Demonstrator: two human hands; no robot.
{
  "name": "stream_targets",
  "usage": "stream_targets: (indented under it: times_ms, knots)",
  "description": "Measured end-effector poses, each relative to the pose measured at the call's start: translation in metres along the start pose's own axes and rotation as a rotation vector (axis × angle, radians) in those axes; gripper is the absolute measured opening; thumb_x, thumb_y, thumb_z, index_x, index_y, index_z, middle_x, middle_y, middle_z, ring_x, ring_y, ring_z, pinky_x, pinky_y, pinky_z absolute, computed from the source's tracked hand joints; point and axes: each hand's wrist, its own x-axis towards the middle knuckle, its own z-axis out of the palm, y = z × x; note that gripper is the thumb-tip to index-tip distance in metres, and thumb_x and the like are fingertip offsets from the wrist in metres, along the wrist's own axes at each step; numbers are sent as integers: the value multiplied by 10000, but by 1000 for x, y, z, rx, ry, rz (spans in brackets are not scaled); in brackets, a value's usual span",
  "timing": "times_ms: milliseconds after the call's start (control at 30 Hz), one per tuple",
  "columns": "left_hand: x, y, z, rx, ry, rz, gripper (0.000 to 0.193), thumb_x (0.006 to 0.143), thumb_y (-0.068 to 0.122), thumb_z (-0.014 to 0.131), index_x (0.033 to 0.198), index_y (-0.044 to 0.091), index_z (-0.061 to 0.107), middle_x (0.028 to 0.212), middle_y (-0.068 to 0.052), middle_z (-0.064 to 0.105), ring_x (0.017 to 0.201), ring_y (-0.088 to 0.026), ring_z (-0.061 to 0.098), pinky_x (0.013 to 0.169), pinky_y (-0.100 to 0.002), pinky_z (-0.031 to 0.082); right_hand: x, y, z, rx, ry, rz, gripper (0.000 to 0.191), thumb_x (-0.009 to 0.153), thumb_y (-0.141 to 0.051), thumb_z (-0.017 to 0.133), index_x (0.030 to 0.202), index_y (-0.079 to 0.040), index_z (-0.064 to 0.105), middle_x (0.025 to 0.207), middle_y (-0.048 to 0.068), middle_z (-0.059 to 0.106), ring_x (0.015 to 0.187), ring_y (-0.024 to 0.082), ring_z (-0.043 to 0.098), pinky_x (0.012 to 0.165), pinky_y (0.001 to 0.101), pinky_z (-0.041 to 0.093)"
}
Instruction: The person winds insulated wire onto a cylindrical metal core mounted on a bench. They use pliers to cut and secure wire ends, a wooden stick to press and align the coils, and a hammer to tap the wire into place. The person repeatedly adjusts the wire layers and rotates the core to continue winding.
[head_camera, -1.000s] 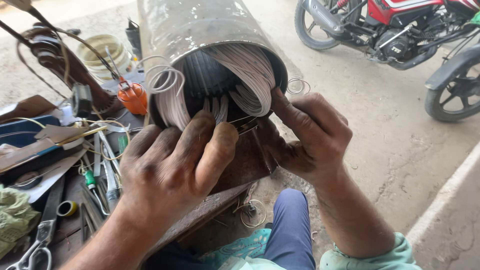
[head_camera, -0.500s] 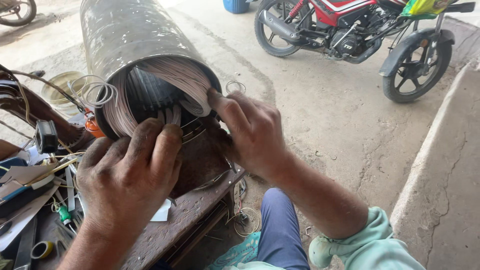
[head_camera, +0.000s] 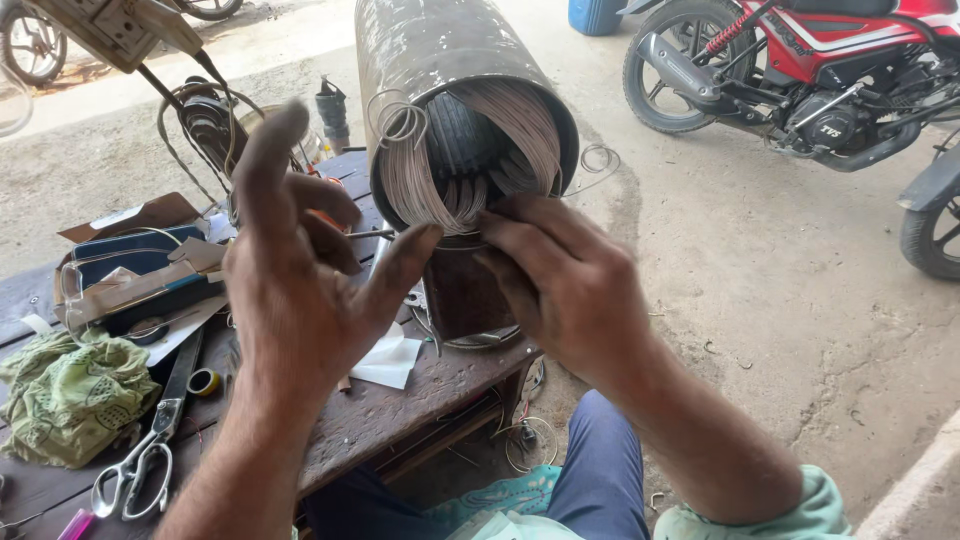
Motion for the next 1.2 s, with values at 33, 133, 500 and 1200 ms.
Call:
stream_targets:
  times_ms: [33, 133, 500, 1200]
  knots:
    - [5, 0, 1, -17, -64, -113, 962, 864, 465, 831, 1509, 6, 285, 735, -104, 645, 609, -197, 650, 448, -314, 547, 4, -2, 3, 13, -35, 19, 332, 882, -59, 815, 1195, -39, 708, 1163, 149, 710, 1034, 282, 733, 874, 346, 635]
    - [16, -5, 9, 72, -143, -90, 1006, 917, 485, 812, 1565, -35, 245, 752, -73, 699, 607, -178, 696, 456, -308, 555, 10, -6, 6, 22, -82, 32, 348, 846, -37, 794, 1185, -24, 714, 1189, 142, 703, 1043, 301, 729, 905, 371, 620]
    - [20, -19, 11, 121, -202, 151, 674, 1092, 285, 643, 1610, 17, 308, 955, -127, 765, 718, -223, 750, 630, -376, 609, 25, 3, 5, 148, -274, -54, 371, 837, 77, 691, 1183, -37, 761, 1165, 105, 642, 1084, 271, 636, 912, 342, 599]
    - [18, -59, 42, 53, 67, 274, 430, 1145, 324, 560, 1480, 55, 532, 1211, -121, 796, 994, -144, 830, 817, -262, 658, 3, 9, 19, 59, -241, -76, 495, 817, -59, 799, 1305, -72, 715, 1268, 58, 628, 1167, 243, 614, 1024, 362, 556]
